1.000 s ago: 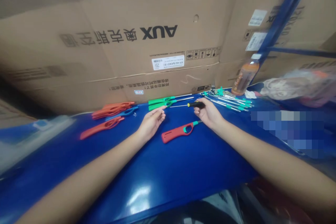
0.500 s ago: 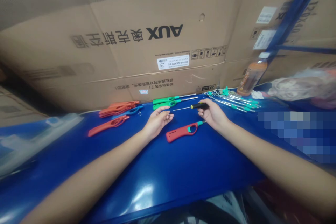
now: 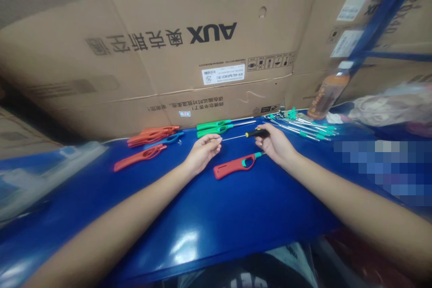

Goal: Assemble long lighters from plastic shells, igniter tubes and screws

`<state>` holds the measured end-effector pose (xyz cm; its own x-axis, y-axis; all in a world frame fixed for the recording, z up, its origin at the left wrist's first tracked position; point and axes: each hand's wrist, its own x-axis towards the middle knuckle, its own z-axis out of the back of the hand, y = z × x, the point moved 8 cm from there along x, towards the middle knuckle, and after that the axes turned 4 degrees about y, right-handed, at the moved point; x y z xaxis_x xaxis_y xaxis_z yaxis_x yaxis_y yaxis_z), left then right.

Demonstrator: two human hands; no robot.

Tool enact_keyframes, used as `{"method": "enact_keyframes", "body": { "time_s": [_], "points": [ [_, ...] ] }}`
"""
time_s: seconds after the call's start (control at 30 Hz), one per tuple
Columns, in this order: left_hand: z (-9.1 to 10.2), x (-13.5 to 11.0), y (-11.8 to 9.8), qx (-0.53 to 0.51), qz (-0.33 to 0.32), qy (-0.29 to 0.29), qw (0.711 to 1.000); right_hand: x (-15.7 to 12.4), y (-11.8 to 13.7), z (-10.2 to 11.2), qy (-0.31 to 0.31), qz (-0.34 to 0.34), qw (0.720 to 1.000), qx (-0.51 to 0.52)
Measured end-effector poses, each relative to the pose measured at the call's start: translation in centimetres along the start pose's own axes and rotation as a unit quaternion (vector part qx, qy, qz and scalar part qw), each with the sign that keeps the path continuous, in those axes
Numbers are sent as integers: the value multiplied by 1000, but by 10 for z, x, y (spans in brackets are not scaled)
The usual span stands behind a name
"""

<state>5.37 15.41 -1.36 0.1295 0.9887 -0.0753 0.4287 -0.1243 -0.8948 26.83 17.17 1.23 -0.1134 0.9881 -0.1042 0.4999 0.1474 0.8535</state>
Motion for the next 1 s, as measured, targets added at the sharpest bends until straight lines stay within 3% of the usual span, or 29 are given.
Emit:
{"method": "enact_keyframes", "body": {
  "time_s": [0.8,1.0],
  "points": [
    [-7,-3,-4,15,-26,42,999,-6,14,0,-17,113,989,-95],
    [-11,-4,-5,31,-37,48,998,-6,24,0,-19,167,972,-163]
  ]
}}
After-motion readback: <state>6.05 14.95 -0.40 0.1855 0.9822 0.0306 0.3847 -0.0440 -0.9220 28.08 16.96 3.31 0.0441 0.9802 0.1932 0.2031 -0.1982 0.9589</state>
